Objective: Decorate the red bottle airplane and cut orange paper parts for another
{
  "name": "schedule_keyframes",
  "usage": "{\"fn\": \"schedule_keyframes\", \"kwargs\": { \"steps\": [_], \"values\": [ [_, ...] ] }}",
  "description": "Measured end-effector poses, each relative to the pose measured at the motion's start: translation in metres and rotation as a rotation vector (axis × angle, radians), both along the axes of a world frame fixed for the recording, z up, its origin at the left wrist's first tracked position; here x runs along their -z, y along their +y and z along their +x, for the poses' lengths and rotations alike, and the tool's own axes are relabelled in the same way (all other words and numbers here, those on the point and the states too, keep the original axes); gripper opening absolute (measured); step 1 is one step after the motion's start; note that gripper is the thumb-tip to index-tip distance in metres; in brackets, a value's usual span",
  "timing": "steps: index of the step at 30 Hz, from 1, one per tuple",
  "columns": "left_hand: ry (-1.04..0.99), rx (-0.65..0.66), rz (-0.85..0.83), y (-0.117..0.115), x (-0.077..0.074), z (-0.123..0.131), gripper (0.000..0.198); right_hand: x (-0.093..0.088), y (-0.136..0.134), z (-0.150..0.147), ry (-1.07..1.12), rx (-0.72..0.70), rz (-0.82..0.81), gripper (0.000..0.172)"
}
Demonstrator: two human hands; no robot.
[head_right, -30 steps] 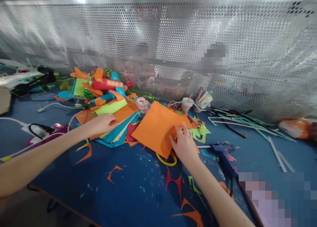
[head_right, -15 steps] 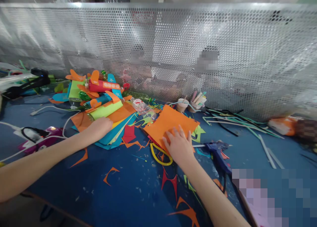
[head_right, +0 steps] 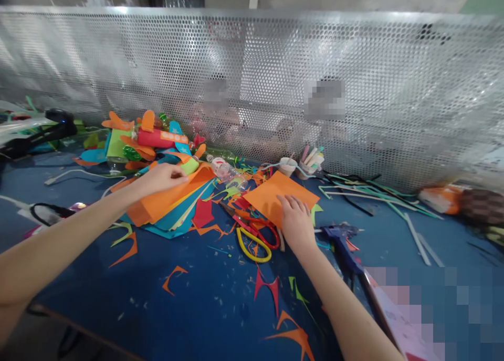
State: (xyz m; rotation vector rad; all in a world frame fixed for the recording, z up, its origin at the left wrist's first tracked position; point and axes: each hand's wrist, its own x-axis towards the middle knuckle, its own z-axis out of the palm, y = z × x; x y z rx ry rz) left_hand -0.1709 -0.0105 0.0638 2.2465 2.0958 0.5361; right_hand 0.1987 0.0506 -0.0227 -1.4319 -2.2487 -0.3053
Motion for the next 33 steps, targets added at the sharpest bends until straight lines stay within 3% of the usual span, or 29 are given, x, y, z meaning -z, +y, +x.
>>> {"fn": "schedule_keyframes", "kwargs": {
  "steps": [4,8,11,14,17,20,24,28,33],
  "values": [
    [-0.096,0.097,-0.04,-0.002,0.005,0.023,0.024,-0.022,-0.022,-0.023,0.159,-0.221,0.041,0.038],
    [-0.12,0.189,-0.082,-0.01,0.018,0.051,0.023,-0.031,-0.059,-0.056,0.113,-0.533,-0.126,0.05],
    [-0.147,0.296,-0.148,-0.016,0.025,0.067,0.021,-0.028,-0.081,-0.074,-0.031,-0.634,-0.19,0.063],
    [-0.183,0.397,-0.239,-0.022,0.028,0.074,0.024,-0.023,-0.088,-0.079,-0.064,-0.674,-0.195,0.062],
    [-0.232,0.453,-0.3,-0.028,0.032,0.072,0.031,-0.018,-0.084,-0.077,-0.041,-0.661,-0.19,0.047],
    [-0.2,0.434,-0.241,-0.033,0.039,0.066,0.034,-0.014,-0.079,-0.073,-0.059,-0.662,-0.176,0.038],
    [0.014,0.402,-0.015,-0.035,0.048,0.053,0.031,-0.007,-0.075,-0.074,-0.095,-0.718,-0.104,0.023],
    [0.275,0.322,0.117,-0.027,0.052,0.035,0.027,-0.005,-0.075,-0.076,-0.085,-0.782,-0.012,0.021],
    [0.442,0.223,0.16,-0.012,0.054,0.008,0.023,-0.022,-0.079,-0.073,-0.121,-0.755,0.031,0.019]
  ]
}}
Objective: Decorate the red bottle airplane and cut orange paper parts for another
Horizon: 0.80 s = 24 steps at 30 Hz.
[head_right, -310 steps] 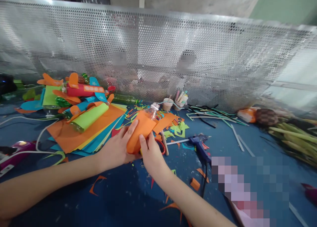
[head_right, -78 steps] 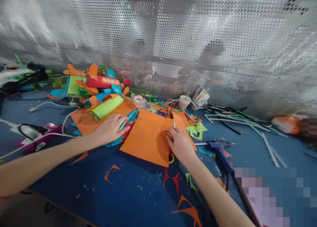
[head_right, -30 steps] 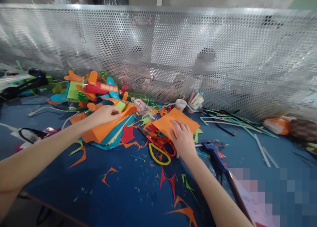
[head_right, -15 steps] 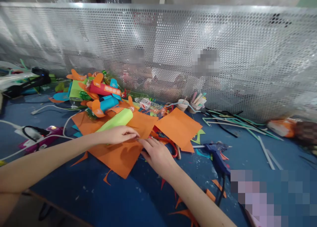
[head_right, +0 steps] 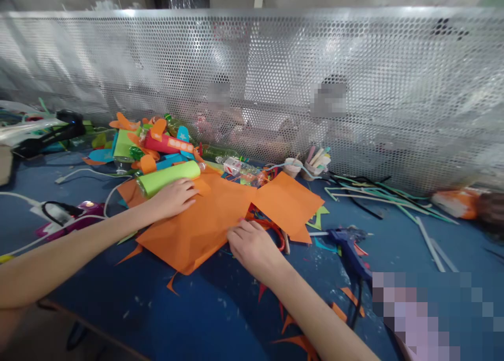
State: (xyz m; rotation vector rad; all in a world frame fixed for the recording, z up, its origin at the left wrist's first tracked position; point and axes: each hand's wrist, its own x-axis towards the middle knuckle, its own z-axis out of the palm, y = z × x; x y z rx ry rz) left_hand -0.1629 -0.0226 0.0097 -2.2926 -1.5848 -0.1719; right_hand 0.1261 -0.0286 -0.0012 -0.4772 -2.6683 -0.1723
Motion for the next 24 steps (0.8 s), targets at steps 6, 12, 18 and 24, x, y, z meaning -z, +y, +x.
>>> {"fn": "schedule_keyframes", "kwargs": {
  "steps": [6,12,18,24],
  "values": [
    [-0.028,-0.099,0.038,0.016,0.014,-0.02,0.033,-0.033,-0.002,0.017,-0.152,0.198,-0.103,0.021],
    [-0.1,-0.142,0.015,0.023,0.017,-0.018,0.039,-0.037,0.003,0.03,-0.348,0.483,-0.348,0.023],
    [-0.245,0.087,-0.034,-0.011,0.0,0.017,0.035,-0.038,-0.008,0.043,-0.361,0.281,-0.369,0.064],
    [-0.331,0.409,-0.423,-0.076,-0.004,0.045,0.054,-0.034,-0.034,0.039,-0.349,0.172,-0.365,0.069]
  ]
}}
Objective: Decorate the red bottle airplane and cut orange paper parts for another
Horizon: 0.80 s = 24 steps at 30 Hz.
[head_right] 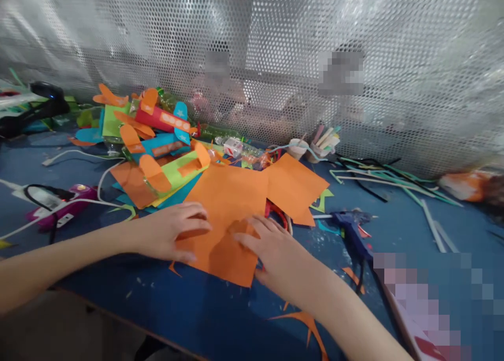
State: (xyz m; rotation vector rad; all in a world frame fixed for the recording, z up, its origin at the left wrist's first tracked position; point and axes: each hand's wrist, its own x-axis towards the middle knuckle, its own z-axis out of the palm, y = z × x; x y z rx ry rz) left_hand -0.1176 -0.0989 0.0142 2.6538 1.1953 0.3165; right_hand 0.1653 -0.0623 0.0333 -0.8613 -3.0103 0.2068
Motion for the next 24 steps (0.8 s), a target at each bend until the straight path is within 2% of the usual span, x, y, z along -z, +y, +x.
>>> {"fn": "schedule_keyframes", "kwargs": {
  "steps": [3,8,12,15,19,22,24],
  "values": [
    [0.029,-0.022,-0.046,-0.014,0.005,-0.005,0.074,0.015,-0.01,-0.007,0.06,-0.027,0.029,0.045],
    [-0.006,0.003,-0.12,-0.017,0.005,-0.017,0.082,0.039,-0.016,-0.01,0.33,-0.057,0.317,0.017],
    [-0.029,-0.033,-0.292,-0.013,-0.001,-0.028,0.094,0.039,-0.014,-0.005,0.463,-0.093,0.294,0.016],
    [-0.137,-0.075,-0.34,-0.006,-0.004,-0.038,0.077,0.036,-0.013,-0.003,0.455,-0.114,0.189,0.02],
    [-0.164,-0.288,-0.183,0.003,-0.003,-0.044,0.056,0.038,-0.014,-0.006,0.38,-0.116,0.094,0.022],
    [-0.034,-0.475,-0.014,0.011,0.0,-0.045,0.054,0.04,-0.014,-0.007,0.328,-0.134,0.092,0.032],
    [0.075,-0.521,0.127,0.02,-0.001,-0.045,0.056,0.04,-0.014,-0.006,0.292,-0.154,0.092,0.037]
  ]
}}
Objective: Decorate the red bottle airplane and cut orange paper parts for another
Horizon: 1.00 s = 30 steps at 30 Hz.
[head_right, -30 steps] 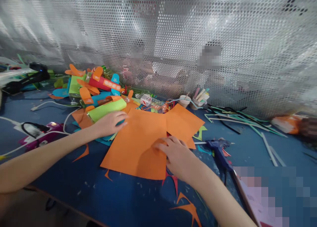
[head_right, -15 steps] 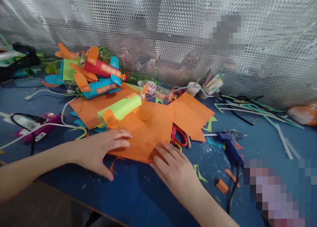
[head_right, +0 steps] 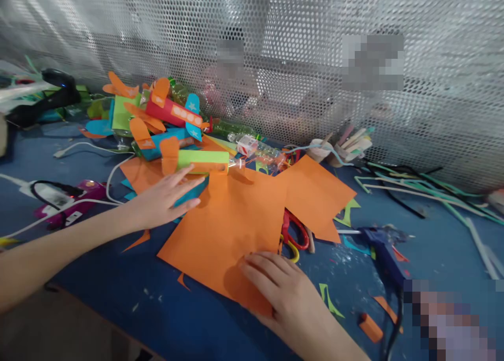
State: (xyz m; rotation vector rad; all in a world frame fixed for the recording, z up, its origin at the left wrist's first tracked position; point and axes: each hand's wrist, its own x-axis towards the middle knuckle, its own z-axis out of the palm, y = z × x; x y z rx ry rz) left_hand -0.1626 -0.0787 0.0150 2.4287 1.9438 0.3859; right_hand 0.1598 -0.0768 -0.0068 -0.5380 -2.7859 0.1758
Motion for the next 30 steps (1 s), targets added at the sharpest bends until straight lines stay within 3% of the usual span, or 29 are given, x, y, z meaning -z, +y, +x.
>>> {"fn": "schedule_keyframes", "kwargs": {
  "steps": [3,6,11,15,18,21,23,26,30],
  "values": [
    [0.181,0.006,0.136,0.022,-0.008,-0.004,0.053,0.001,-0.001,0.002,-0.045,0.0,-0.008,0.04],
    [0.283,-0.094,0.256,0.052,-0.02,-0.012,0.052,0.003,-0.002,0.004,-0.073,0.014,-0.041,0.042],
    [0.41,-0.04,0.111,0.094,-0.03,-0.024,0.069,0.002,-0.002,0.002,-0.078,0.04,-0.103,0.059],
    [0.344,-0.244,0.283,0.107,-0.029,-0.024,0.067,-0.001,-0.003,0.001,-0.055,0.06,-0.145,0.065],
    [0.315,-0.433,0.319,0.113,-0.025,-0.021,0.066,-0.001,-0.005,0.003,-0.063,0.07,-0.163,0.066],
    [0.33,-0.49,0.324,0.117,-0.021,-0.016,0.06,0.0,-0.007,0.005,-0.086,0.066,-0.164,0.064],
    [0.339,-0.434,0.341,0.115,-0.021,-0.009,0.06,0.001,-0.008,0.006,-0.094,0.058,-0.152,0.061],
    [0.307,-0.235,0.386,0.102,-0.024,0.005,0.06,0.001,-0.009,0.005,-0.079,0.04,-0.107,0.055],
    [0.127,0.098,0.307,0.056,-0.024,0.024,0.04,0.002,-0.011,0.003,0.015,0.052,-0.044,0.036]
  ]
}}
